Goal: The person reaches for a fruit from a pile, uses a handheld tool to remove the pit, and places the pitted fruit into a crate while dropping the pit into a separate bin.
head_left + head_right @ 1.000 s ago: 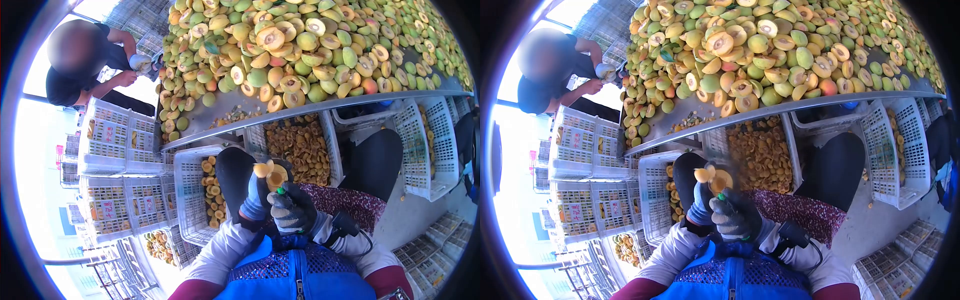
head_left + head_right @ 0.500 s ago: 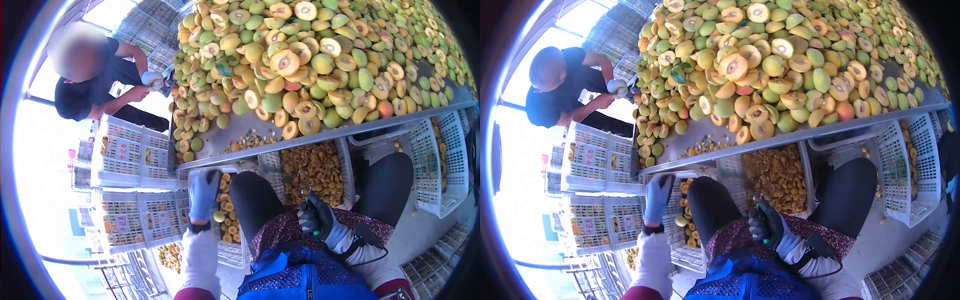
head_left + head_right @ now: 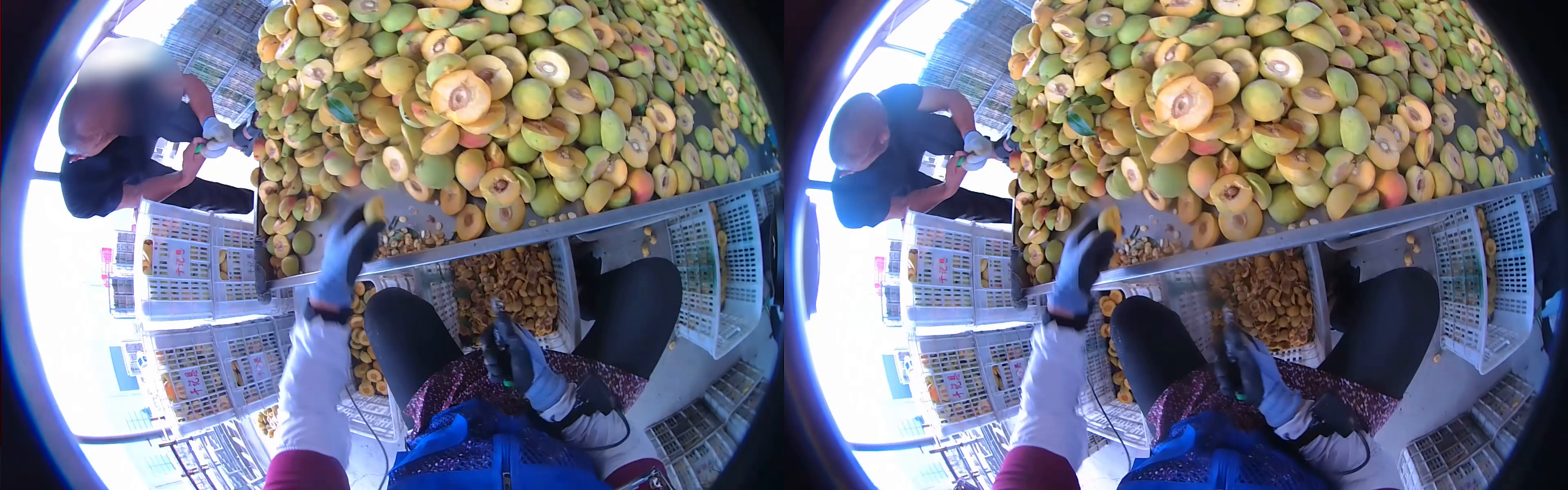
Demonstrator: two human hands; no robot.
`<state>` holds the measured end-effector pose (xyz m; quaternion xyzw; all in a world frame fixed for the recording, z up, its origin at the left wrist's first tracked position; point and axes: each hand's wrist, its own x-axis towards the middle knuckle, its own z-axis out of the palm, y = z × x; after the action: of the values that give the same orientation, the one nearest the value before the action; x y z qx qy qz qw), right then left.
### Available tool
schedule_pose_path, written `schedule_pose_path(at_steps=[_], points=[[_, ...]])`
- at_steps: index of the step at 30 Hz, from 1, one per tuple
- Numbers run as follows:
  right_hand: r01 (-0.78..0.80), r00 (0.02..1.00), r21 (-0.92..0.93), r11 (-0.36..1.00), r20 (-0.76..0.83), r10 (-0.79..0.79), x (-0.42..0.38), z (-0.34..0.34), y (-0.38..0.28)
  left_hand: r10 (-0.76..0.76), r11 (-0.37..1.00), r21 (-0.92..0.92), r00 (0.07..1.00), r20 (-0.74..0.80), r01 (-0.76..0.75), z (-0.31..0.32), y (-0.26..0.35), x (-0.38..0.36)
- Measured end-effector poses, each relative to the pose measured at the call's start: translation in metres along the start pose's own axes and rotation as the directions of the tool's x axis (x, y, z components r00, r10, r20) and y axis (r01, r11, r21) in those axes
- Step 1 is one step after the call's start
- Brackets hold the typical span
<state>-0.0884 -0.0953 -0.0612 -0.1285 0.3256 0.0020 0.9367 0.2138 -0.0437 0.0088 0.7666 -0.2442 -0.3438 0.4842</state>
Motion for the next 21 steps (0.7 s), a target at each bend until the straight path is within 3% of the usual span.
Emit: schedule_pose_path(at_steps=[1, 3, 4, 5, 7, 9, 10, 12, 13, 14, 15, 16, 19, 21], points=[[0.116, 0.988, 0.003, 0.993, 0.101, -0.116, 0.004, 0.000, 0.003, 0.136, 0.990, -0.049, 0.983, 0.126, -0.131, 0.007, -0.014, -0.022], [0.291, 0.933, -0.060, 0.955, 0.238, -0.269, 0.003, 0.011, 0.004, 0.029, 0.857, -0.515, 0.996, 0.086, 0.019, 0.055, -0.022, -0.072], [0.349, 0.912, -0.135, 0.927, 0.278, -0.303, 0.000, 0.024, -0.001, 0.033, 0.787, -0.608, 0.978, 0.207, 0.102, 0.067, -0.019, -0.093], [0.407, 0.887, -0.209, 0.889, 0.323, -0.330, -0.002, 0.030, -0.006, 0.018, 0.749, -0.651, 0.979, 0.204, 0.122, 0.080, -0.016, -0.106], [0.585, 0.810, -0.509, 0.631, 0.344, -0.474, -0.001, 0.022, -0.004, 0.054, 0.662, -0.739, 0.975, 0.214, 0.126, 0.104, -0.003, -0.127], [0.654, 0.699, -0.702, 0.282, 0.419, -0.579, -0.005, 0.019, -0.004, 0.066, 0.623, -0.774, 0.979, 0.194, 0.112, 0.112, -0.006, -0.135], [0.625, 0.726, -0.729, 0.279, 0.412, -0.550, -0.013, 0.023, -0.006, 0.075, 0.605, -0.790, 0.981, 0.181, 0.099, 0.113, -0.008, -0.138], [0.639, 0.700, -0.737, 0.223, 0.435, -0.567, -0.019, 0.021, 0.000, 0.150, 0.928, -0.351, 0.987, 0.056, -0.121, 0.108, -0.021, -0.146], [0.652, 0.679, -0.735, 0.187, 0.455, -0.576, -0.020, 0.019, 0.001, 0.227, 0.966, -0.121, 0.974, -0.010, -0.226, 0.102, -0.015, -0.150], [0.628, 0.720, -0.721, 0.293, 0.395, -0.570, -0.018, 0.009, 0.005, 0.302, 0.948, 0.126, 0.950, -0.075, -0.291, 0.097, -0.008, -0.155], [0.598, 0.763, -0.694, 0.401, 0.339, -0.551, -0.013, -0.011, 0.015, 0.295, 0.954, 0.114, 0.940, -0.171, -0.279, 0.080, -0.031, -0.156], [0.558, 0.805, -0.661, 0.502, 0.283, -0.521, -0.012, -0.025, 0.022, 0.297, 0.943, 0.219, 0.930, -0.218, -0.250, 0.060, -0.036, -0.161], [0.457, 0.889, -0.358, 0.814, 0.149, -0.434, -0.021, -0.045, 0.023, 0.278, 0.776, 0.628, 0.921, -0.273, -0.048, -0.021, -0.069, -0.177], [0.363, 0.930, -0.249, 0.898, 0.159, -0.332, -0.022, -0.056, 0.019, 0.133, 0.473, 0.879, 0.981, -0.140, 0.062, -0.070, -0.102, -0.202]])
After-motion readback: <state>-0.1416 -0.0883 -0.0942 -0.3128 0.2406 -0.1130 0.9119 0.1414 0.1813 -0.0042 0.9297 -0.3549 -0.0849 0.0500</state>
